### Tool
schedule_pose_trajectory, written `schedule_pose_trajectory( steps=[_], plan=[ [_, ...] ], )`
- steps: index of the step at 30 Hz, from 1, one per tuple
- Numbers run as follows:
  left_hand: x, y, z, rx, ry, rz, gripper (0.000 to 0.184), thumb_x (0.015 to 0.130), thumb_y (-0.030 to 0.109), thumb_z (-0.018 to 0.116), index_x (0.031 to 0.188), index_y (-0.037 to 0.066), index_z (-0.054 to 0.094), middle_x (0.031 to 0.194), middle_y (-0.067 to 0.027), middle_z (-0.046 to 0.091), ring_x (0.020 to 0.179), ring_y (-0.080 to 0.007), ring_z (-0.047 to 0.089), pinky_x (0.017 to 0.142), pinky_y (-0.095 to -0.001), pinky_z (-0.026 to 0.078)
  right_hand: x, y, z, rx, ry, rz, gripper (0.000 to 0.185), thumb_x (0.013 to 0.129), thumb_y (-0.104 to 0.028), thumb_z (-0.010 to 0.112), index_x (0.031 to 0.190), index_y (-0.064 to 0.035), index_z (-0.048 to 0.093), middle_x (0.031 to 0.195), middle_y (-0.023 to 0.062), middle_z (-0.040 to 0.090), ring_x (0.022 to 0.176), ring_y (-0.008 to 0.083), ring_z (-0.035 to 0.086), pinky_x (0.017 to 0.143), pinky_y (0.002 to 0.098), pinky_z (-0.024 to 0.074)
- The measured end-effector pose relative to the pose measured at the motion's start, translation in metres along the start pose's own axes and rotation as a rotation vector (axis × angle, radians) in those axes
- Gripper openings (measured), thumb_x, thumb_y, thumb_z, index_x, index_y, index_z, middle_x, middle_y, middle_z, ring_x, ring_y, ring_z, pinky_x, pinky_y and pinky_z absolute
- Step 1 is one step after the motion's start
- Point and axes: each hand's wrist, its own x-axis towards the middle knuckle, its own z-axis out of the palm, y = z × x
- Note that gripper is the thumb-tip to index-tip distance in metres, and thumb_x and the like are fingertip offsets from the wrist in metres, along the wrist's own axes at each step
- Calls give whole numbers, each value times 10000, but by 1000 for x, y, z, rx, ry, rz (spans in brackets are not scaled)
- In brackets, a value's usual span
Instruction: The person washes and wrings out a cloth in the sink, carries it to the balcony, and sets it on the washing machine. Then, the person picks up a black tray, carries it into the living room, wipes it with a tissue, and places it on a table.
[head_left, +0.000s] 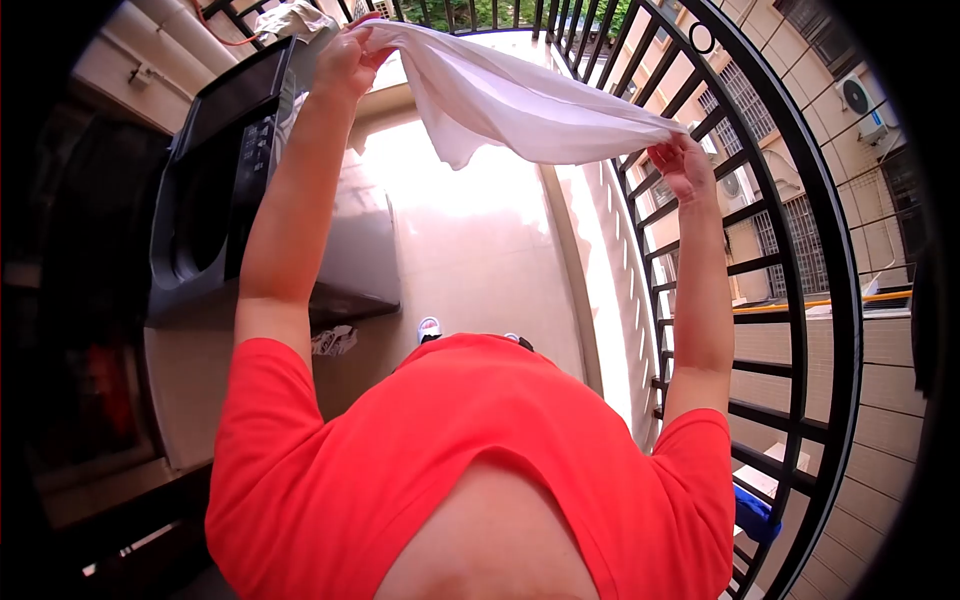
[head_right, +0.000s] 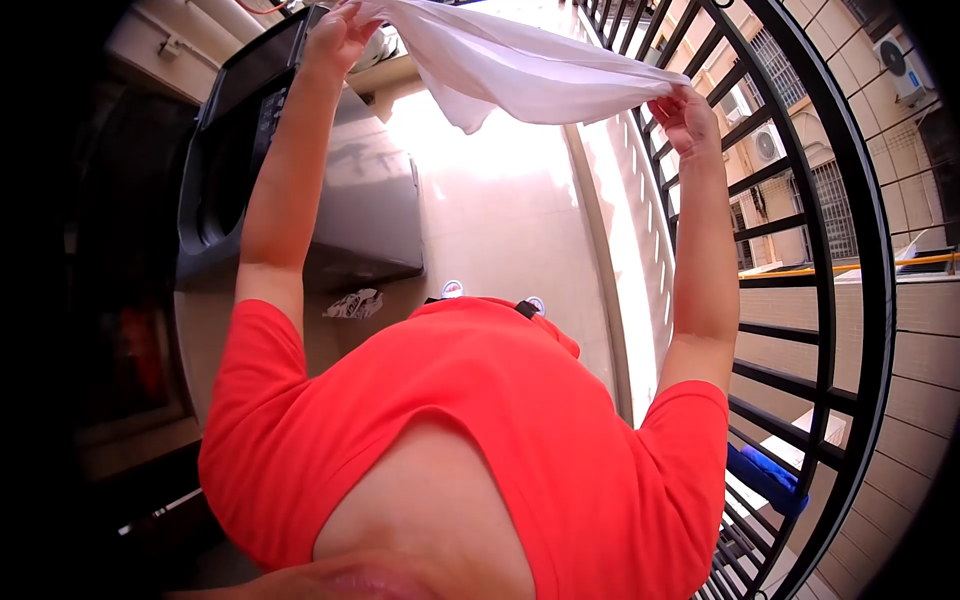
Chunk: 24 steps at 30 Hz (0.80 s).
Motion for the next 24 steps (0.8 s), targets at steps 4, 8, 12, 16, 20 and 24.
schedule_pose_trajectory(
  steps=[4,8,12,16,20,24],
  plan=[
    [-9,19,-17,-44,10,-40,221,918,32,373,1081,-48,497,1045,-175,538,962,-308,566,864,-418,507,2,-42,2,-208,-125,-172,337,770,-38,650,1086,17,548,960,116,616,869,205,607,825,315,499],
    [-19,24,-11,-31,45,-13,223,926,64,384,1069,-58,504,1037,-162,545,964,-290,565,863,-411,502,2,-74,8,-654,-67,-430,332,724,0,602,1055,21,598,926,100,631,785,180,610,741,279,503],
    [-28,35,-1,12,27,-2,231,934,102,404,1062,-58,512,1031,-142,556,960,-265,568,865,-400,496,4,-102,2,-1433,120,-1009,256,738,-84,555,965,-3,643,859,99,653,756,172,632,696,247,495],
    [-25,27,-32,453,68,-14,211,907,136,473,1057,24,571,977,-81,600,886,-190,601,766,-333,533,13,-97,-12,-1276,225,-605,261,808,-129,507,1004,18,596,864,135,644,797,219,646,729,290,523],
    [-21,12,-24,1090,246,8,225,874,127,494,1060,81,612,933,-56,626,842,-147,616,644,-266,553,12,-100,-11,-694,52,-166,277,863,-99,459,1084,57,516,921,178,612,861,265,634,785,341,541],
    [-44,14,30,1088,130,-115,237,861,156,541,1076,88,618,962,-62,624,898,-157,608,696,-272,547,28,-102,-15,-174,-48,-174,286,860,-26,452,1103,126,456,1067,228,531,951,328,584,887,432,514]
  ],
)
